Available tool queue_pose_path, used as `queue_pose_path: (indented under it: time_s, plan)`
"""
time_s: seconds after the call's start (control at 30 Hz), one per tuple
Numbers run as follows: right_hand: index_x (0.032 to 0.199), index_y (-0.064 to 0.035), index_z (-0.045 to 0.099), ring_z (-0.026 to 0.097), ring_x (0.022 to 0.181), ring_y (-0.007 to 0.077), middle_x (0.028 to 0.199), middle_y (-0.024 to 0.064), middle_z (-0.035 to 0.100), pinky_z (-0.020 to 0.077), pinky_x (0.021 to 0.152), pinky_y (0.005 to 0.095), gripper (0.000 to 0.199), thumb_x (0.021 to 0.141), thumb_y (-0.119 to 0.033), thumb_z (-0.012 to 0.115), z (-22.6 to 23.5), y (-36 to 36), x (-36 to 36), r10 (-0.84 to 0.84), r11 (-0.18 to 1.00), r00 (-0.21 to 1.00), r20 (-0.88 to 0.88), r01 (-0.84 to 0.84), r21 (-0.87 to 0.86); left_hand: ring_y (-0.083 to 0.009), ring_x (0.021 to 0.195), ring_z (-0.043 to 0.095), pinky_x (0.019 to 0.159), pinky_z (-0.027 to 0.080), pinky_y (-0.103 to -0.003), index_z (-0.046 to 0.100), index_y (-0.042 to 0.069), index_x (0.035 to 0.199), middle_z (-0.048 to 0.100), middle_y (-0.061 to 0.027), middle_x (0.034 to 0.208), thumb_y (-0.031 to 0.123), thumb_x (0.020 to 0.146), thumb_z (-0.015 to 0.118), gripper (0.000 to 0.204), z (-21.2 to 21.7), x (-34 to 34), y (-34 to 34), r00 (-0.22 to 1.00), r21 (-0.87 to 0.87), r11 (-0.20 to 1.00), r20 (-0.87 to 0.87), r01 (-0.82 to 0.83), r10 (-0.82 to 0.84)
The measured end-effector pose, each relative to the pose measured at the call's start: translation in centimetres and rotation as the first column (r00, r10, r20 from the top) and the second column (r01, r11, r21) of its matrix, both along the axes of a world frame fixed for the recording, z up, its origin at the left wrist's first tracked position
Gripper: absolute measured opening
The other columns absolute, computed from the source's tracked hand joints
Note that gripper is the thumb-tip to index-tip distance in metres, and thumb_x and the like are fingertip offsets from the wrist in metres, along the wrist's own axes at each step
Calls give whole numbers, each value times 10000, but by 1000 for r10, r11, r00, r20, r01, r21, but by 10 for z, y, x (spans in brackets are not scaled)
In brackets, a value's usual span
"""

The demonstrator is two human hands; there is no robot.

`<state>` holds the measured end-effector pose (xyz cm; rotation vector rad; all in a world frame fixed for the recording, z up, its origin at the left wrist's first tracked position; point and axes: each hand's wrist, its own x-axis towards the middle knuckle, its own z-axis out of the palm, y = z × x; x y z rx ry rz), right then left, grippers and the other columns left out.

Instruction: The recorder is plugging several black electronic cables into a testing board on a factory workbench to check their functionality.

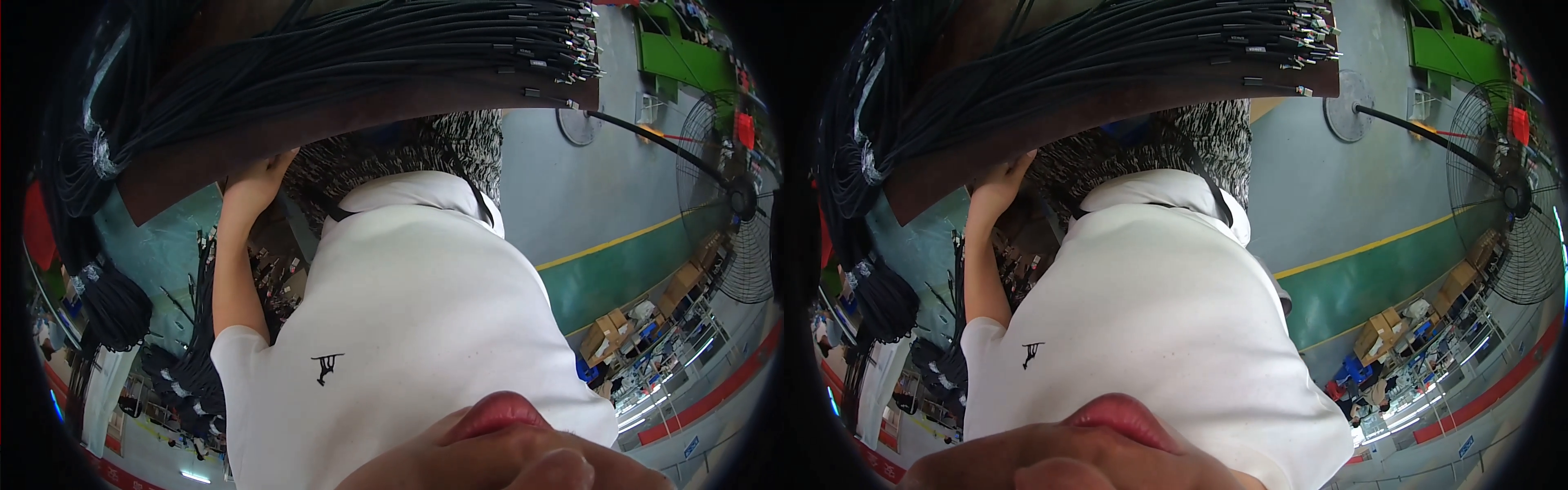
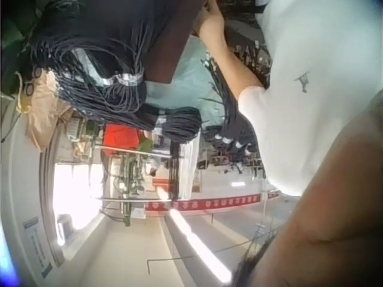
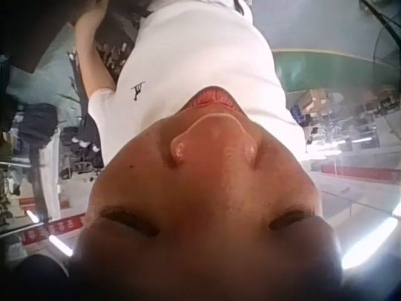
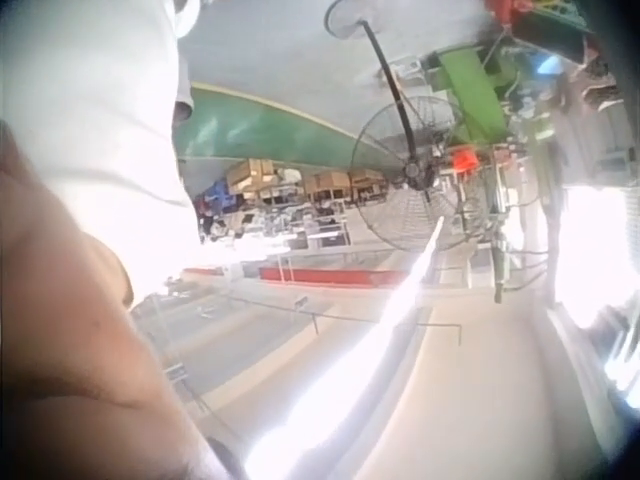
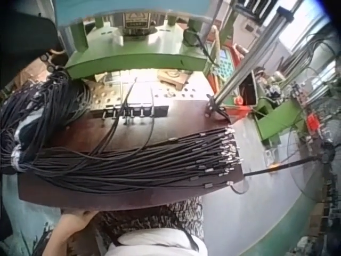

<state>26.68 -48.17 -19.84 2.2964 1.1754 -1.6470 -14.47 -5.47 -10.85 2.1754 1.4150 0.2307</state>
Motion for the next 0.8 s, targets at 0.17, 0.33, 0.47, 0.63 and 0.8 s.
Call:
queue_pose_path:
  time_s: [0.17,0.33,0.47,0.63,0.8]
  plan:
    - [942,28,638,643,877,423,905,255,656,503,733,462,250,895,-211,579,58,37,20,39,998,996,-80,-44,-53,-291,681,634,654,486,-379,700,45,1015,680,-129,780,333,902,670,310,-6,-2,-5,998,-9,999,42,-35,36]
    - [928,32,639,641,869,431,887,260,655,502,731,467,263,894,-222,580,137,89,38,63,992,989,-133,-77,-103,-277,723,652,684,496,-368,689,51,1052,695,-129,837,334,907,666,319,-6,-3,-7,992,-28,999,120,-43,46]
    - [920,35,639,640,865,435,877,263,655,502,730,471,271,894,-228,581,207,141,21,85,984,980,-181,-111,-137,-280,808,669,737,507,-375,673,58,1083,700,-139,902,336,914,656,326,-11,-15,-15,988,-218,969,73,-120,139]
    - [828,16,638,627,751,436,741,241,644,490,658,496,293,877,-273,637,228,241,19,627,777,768,129,-628,-34,-320,834,666,754,517,-418,678,78,1062,702,-132,893,392,911,631,351,-10,-1,-13,1000,26,999,-18,21,-21]
    - [800,-26,651,649,717,382,698,190,647,492,608,487,255,867,-272,641,233,343,-12,910,379,378,169,-925,27,-350,838,662,758,524,-434,681,75,1058,697,-153,897,403,912,608,366,26,21,-20,977,-108,992,-191,71,-91]
